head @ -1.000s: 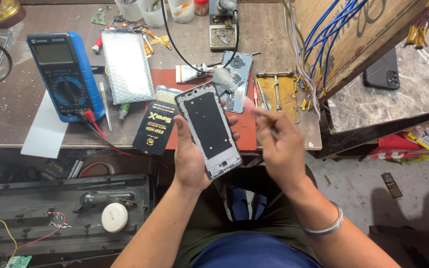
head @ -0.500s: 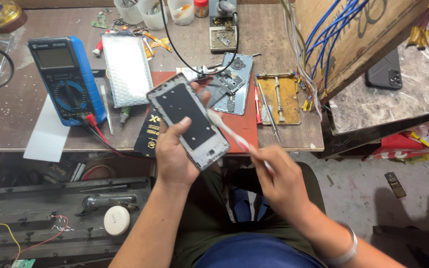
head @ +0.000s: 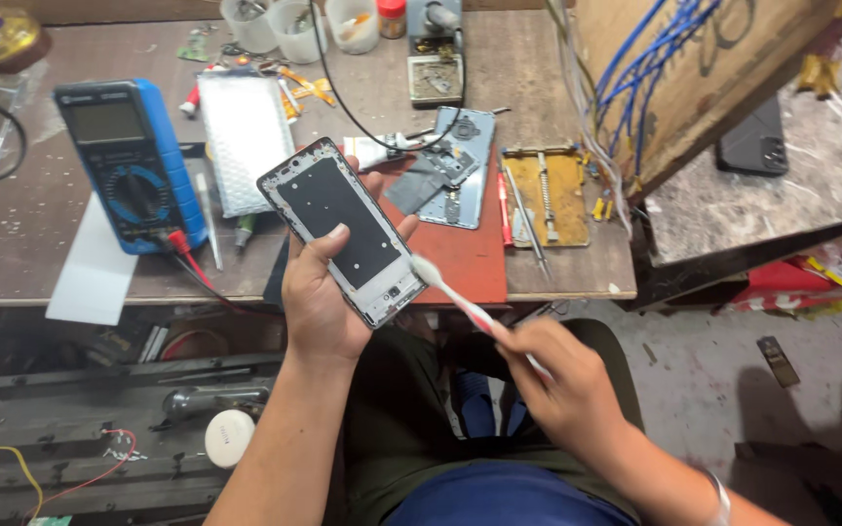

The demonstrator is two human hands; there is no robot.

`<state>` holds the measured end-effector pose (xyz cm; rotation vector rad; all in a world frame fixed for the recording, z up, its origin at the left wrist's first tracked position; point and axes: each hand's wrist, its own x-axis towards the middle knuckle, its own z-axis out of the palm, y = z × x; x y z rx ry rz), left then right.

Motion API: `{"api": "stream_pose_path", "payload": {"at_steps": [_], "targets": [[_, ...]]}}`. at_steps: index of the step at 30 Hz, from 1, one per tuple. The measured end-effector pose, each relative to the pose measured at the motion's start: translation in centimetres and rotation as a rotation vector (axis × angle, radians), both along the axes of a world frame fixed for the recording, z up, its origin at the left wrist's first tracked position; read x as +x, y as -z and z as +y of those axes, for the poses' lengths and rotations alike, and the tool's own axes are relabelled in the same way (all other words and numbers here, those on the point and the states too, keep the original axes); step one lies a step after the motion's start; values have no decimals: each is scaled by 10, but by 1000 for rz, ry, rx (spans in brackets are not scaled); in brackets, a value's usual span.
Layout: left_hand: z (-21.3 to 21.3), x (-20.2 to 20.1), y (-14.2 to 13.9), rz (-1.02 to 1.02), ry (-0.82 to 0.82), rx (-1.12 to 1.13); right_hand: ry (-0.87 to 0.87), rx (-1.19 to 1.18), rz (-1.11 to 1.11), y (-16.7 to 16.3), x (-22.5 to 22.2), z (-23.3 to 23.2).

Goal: The person uses tweezers to remove a small component from a disassembled phone chassis, then brushes the interior with a toothbrush. They handle a new back cover, remove its protective film, and place it on the chassis. The person also handles a battery and adhesive tube.

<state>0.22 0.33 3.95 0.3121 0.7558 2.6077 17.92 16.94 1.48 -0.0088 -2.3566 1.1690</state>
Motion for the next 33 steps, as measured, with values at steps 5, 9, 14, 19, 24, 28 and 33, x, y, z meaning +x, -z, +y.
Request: {"api": "stream_pose_path", "payload": {"at_steps": [5, 9, 14, 19, 24, 28, 33], "targets": [[12, 12, 9, 28, 72, -14, 37, 44, 73, -4, -12, 2], [21, 26, 15, -61, 126, -43, 56, 26, 103, -11, -50, 12], [8, 5, 8, -6, 26, -8, 16, 7, 20, 0, -15, 8], [1, -11, 2, -16, 22, 2, -310, -705, -707, 17, 39, 42], [13, -1, 4, 19, 85, 16, -62, -377, -56, 47, 30, 17], [16, 3, 3, -12, 31, 32, 30, -114, 102, 48, 11, -1], [16, 4, 5, 30, -39, -2, -31, -234, -29, 37, 17, -11]]}}
